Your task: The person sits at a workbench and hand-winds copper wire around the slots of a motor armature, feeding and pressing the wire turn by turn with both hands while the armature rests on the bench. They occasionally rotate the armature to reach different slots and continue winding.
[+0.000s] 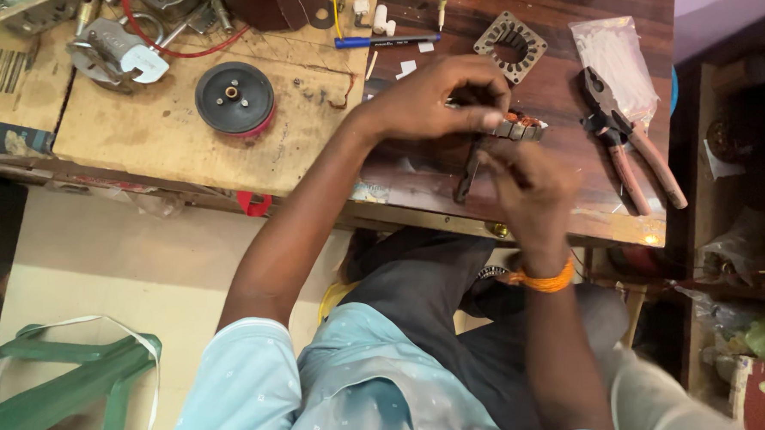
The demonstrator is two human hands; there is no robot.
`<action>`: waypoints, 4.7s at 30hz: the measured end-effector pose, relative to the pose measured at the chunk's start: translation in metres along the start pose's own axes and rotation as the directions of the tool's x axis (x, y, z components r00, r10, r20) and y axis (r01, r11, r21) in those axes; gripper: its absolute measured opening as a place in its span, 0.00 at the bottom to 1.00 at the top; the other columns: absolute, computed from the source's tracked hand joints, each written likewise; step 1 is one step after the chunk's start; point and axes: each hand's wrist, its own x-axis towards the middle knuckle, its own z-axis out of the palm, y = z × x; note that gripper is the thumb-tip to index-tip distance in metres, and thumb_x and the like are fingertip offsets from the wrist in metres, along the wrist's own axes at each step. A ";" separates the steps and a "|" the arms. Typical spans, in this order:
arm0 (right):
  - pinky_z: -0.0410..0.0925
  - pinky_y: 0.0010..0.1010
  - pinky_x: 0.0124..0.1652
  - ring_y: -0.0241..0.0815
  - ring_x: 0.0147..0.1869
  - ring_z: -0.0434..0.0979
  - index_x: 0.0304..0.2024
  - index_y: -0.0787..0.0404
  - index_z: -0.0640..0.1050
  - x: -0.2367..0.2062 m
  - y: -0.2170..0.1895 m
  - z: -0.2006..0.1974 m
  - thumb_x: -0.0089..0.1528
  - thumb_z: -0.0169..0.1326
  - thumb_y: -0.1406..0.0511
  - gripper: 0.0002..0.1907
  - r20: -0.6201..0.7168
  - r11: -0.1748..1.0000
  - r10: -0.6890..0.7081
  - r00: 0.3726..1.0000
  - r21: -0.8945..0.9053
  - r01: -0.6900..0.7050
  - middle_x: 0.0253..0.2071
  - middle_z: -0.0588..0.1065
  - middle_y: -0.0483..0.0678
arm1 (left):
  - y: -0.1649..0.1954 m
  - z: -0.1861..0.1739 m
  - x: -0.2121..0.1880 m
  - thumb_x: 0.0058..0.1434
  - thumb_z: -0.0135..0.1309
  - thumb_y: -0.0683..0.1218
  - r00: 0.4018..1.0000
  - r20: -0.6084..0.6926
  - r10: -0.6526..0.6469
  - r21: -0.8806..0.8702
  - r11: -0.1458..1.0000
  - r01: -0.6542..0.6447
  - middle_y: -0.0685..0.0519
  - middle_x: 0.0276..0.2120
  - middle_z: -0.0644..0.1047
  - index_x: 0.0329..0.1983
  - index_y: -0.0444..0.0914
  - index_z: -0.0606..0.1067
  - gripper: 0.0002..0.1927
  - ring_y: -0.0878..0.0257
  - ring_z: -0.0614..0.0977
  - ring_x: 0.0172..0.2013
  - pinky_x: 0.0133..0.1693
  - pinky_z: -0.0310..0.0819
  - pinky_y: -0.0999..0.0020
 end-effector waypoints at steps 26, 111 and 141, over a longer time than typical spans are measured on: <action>0.53 0.26 0.30 0.31 0.29 0.57 0.43 0.67 0.82 0.043 0.014 -0.035 0.69 0.67 0.70 0.06 -0.023 0.990 0.068 0.997 -0.124 -0.070 0.24 0.64 0.45 | 0.023 0.034 -0.013 0.60 0.67 0.43 0.954 -0.245 0.169 0.407 0.911 -0.057 0.48 0.44 0.71 0.49 0.37 0.67 0.22 0.48 0.76 0.48 0.49 0.70 0.55; 0.53 0.22 0.29 0.25 0.27 0.61 0.40 0.66 0.81 0.037 -0.016 -0.023 0.67 0.68 0.72 0.06 0.090 0.997 0.046 0.995 -0.064 -0.040 0.25 0.69 0.42 | -0.034 0.005 -0.009 0.67 0.60 0.42 0.995 -0.072 -0.068 -0.183 0.982 0.054 0.55 0.40 0.81 0.47 0.35 0.79 0.08 0.68 0.81 0.43 0.48 0.77 0.69; 0.60 0.25 0.31 0.30 0.29 0.67 0.39 0.66 0.81 -0.019 0.002 0.011 0.64 0.65 0.75 0.04 0.000 0.994 0.074 0.997 -0.080 -0.074 0.28 0.74 0.46 | 0.005 0.001 -0.014 0.59 0.70 0.48 0.998 -0.061 0.036 -0.107 0.993 -0.042 0.56 0.48 0.78 0.57 0.41 0.72 0.25 0.63 0.80 0.46 0.51 0.79 0.63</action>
